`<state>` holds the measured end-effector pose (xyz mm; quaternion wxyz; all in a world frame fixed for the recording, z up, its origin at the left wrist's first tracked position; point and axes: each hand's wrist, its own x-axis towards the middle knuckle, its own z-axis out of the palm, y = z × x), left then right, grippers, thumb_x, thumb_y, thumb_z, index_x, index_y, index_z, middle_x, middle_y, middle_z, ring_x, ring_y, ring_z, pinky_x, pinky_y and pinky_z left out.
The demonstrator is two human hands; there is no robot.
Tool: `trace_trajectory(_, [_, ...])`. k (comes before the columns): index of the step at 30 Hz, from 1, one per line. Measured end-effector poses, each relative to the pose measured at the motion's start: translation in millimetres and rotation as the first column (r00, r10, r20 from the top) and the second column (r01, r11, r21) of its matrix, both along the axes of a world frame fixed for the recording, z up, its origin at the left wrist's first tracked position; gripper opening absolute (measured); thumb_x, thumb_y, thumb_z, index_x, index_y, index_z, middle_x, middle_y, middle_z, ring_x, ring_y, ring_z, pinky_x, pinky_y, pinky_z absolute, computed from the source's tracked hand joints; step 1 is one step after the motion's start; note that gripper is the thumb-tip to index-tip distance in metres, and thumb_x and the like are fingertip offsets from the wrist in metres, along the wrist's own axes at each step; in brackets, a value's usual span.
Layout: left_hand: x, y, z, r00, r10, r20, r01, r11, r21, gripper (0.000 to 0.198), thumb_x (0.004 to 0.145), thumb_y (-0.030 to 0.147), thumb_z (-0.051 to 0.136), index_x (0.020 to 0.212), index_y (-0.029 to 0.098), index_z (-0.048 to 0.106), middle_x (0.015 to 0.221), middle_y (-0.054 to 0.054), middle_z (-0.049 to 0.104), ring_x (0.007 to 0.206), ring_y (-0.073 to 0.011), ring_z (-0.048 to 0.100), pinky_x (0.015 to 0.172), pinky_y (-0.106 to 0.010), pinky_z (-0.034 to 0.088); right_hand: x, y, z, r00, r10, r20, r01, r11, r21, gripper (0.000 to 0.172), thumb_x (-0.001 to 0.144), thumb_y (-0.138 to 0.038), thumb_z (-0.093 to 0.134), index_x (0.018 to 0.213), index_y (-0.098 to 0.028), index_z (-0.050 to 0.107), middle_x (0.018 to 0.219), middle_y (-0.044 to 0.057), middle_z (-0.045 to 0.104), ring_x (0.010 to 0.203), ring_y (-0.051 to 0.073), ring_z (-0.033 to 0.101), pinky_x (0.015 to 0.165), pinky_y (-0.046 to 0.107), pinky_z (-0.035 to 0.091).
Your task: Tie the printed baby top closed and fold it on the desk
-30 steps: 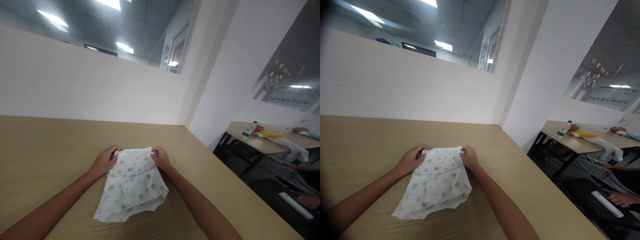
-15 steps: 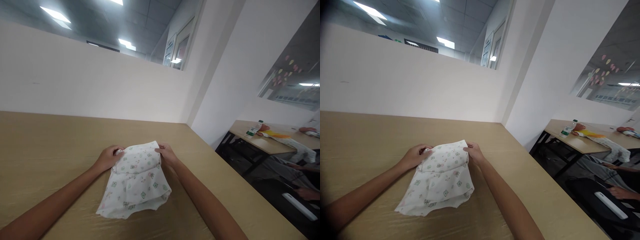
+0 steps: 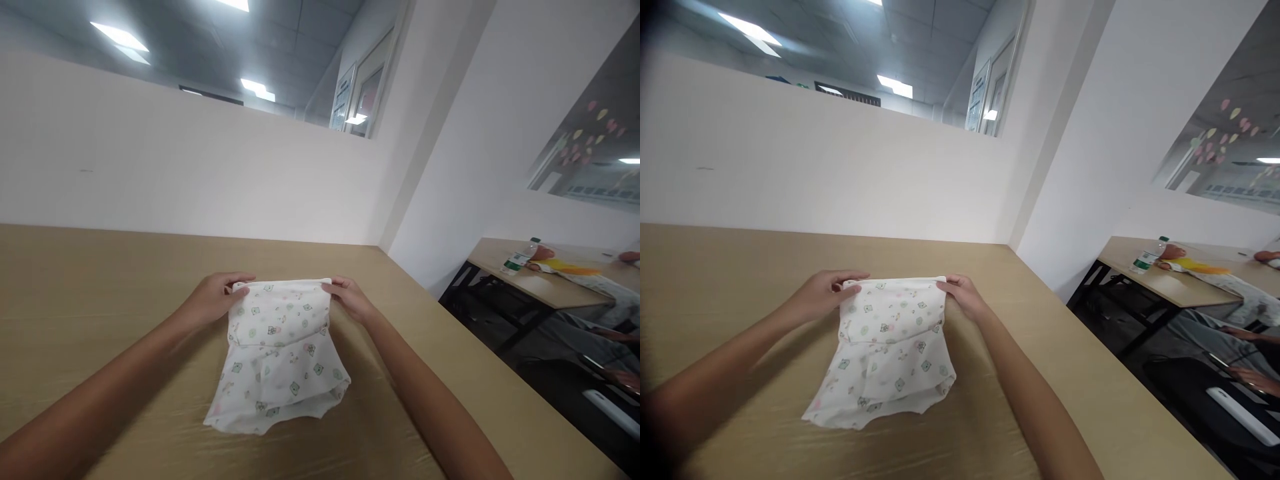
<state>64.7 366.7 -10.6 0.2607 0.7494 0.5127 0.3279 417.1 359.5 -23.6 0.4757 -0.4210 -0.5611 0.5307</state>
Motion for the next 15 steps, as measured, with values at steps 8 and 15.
trace_trajectory(8, [-9.6,-30.3,47.0,0.951,-0.225,-0.211,0.223,0.974,-0.035,0.032,0.09,0.051,0.06,0.097,0.024,0.076,0.106,-0.001,0.071,0.091,-0.0164,0.062,0.076,-0.023,0.045,13.6,-26.0,53.7,0.841,0.196,0.504,-0.282,0.954,0.099,0.031,0.082,-0.041,0.077,0.097,-0.015,0.073,0.097,0.005,0.069,0.089,0.016,0.06,0.079,0.026,0.045])
trace_trajectory(15, [-0.9,-75.2,70.7,0.807,-0.407,-0.428,0.371,0.913,-0.167,0.026,0.089,0.047,0.065,0.086,0.023,0.074,0.089,0.0,0.07,0.079,-0.0145,0.061,0.065,-0.023,0.04,-2.3,-69.5,102.5,0.425,0.386,0.819,-0.546,0.831,-0.108,0.018,0.082,-0.026,0.072,0.097,-0.018,0.077,0.095,0.001,0.072,0.084,0.013,0.06,0.076,0.023,0.044])
